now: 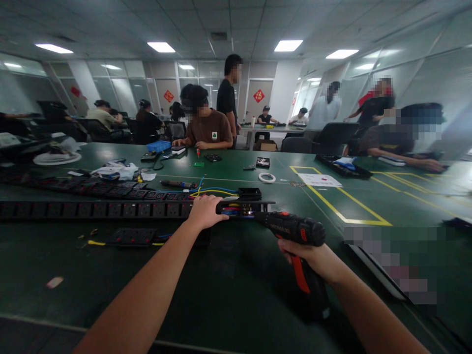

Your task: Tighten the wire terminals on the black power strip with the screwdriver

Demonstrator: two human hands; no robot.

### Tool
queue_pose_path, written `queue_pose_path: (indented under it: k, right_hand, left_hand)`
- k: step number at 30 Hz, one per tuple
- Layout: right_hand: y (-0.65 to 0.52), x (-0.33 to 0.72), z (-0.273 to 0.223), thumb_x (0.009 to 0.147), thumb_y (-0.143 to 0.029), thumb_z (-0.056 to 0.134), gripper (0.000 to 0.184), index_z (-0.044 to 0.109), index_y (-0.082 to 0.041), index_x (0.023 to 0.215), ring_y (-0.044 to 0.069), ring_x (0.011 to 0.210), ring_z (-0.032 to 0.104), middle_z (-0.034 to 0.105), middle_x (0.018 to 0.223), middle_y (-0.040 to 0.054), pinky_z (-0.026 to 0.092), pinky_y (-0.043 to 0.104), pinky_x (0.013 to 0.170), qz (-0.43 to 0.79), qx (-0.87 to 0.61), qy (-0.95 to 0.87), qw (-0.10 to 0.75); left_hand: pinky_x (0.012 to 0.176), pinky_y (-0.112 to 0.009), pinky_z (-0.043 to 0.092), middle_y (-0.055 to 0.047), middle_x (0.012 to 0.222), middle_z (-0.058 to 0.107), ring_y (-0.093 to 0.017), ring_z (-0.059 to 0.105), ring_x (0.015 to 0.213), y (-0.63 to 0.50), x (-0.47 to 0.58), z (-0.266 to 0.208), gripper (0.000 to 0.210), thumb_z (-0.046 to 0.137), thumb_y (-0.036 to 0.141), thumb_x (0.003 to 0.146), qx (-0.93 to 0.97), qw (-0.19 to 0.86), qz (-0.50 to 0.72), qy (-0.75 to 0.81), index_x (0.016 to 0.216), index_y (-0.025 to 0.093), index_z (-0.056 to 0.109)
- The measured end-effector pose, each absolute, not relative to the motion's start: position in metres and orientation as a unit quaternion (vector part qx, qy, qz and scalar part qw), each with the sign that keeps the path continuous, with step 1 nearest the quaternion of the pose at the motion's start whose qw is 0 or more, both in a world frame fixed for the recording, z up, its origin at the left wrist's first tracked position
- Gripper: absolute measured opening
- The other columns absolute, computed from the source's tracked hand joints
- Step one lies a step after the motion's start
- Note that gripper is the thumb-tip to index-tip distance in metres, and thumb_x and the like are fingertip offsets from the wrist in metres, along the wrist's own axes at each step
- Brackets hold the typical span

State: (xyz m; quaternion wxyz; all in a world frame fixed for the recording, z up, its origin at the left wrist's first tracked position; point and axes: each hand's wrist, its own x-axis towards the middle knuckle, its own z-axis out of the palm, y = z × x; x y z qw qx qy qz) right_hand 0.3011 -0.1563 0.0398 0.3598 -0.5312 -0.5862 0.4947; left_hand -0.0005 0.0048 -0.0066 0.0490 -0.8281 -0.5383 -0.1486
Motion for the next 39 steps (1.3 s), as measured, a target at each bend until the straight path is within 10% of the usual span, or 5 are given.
queue_pose_path:
  k: [39]
  right_hand:
    - [-0.153, 0.309, 0.029, 0.072, -0.055, 0.087, 0.043, 0.075, -0.017, 0.088, 0.022, 0.069, 0.065, 0.072, 0.082, 0.0046, 0.046, 0.036, 0.068, 0.524, -0.518, -0.559, 0.382]
  left_hand:
    - [0.100, -0.047, 0.042, -0.009, 0.130, 0.069, -0.036, 0.061, 0.120, 0.005, -0.001, -0.006, 0.068, 0.070, 0.073, 0.081, -0.830, 0.046, -0.148, -0.535, 0.132, 0.028, 0.065]
